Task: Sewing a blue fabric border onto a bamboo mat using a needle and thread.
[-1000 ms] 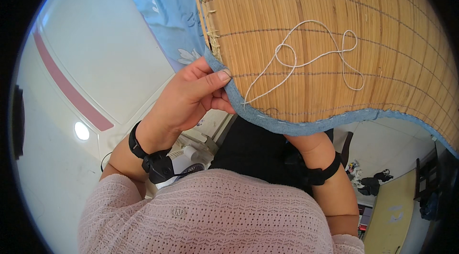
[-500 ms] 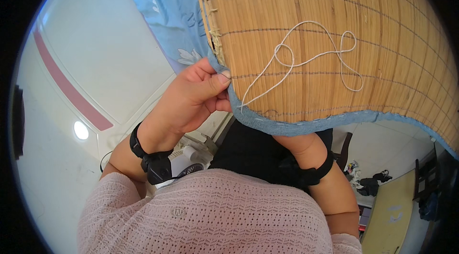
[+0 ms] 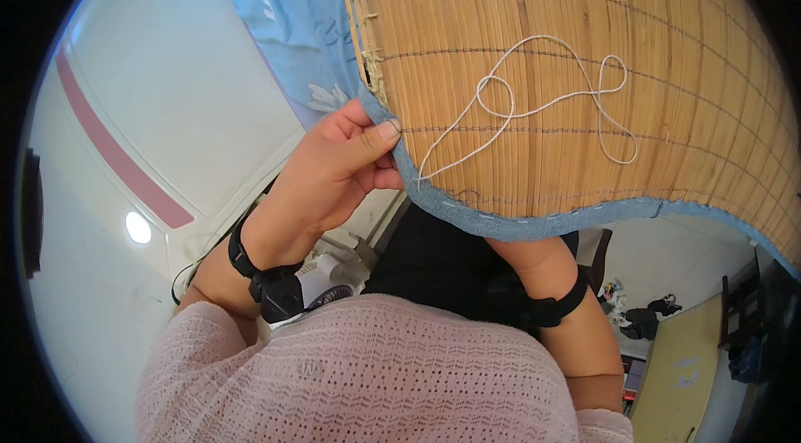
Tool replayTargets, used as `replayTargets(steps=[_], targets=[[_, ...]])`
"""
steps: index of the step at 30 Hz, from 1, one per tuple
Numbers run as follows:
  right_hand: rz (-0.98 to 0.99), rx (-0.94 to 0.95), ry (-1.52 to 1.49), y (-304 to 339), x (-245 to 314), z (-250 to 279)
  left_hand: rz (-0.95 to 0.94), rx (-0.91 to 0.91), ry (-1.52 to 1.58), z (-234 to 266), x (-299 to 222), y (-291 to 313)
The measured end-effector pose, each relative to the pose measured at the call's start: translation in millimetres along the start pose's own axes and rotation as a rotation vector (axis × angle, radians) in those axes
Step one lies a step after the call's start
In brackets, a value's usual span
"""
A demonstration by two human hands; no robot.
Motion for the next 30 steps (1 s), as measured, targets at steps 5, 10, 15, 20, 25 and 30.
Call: replayTargets(steps=[5, 10, 15, 20, 25, 30], targets=[[0.006, 0.024, -0.061, -1, -2, 5, 0.005, 0.014, -0.037, -1, -1, 1], [0.019, 0.054, -0.066, 0, -1, 4, 0.030, 0.013, -0.065, 0, -1, 2], [0.006, 0.035, -0.162, -4, 6, 2, 0.048, 0.061, -0.010, -1, 3, 0], [0.006, 0.035, -0.145, -3, 6, -5, 0.060, 0.072, 0.031, -4, 5, -2], [0.022, -0.034, 0.026, -3, 8, -6, 0.053, 0.056, 0.028, -1, 5, -4], [-0.040, 0.096, -0.112, -3, -4, -13, 0.068, -0.050, -0.067, 12, 3, -1]])
Point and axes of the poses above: each hand's wrist, its own y-axis away from the middle knuckle, its own z-axis out of the back of the hand, x = y × z, the point moved 10 cm from there along -y, towards the middle knuckle, and after that the axes turned 9 degrees about y, right-handed, at the moved point
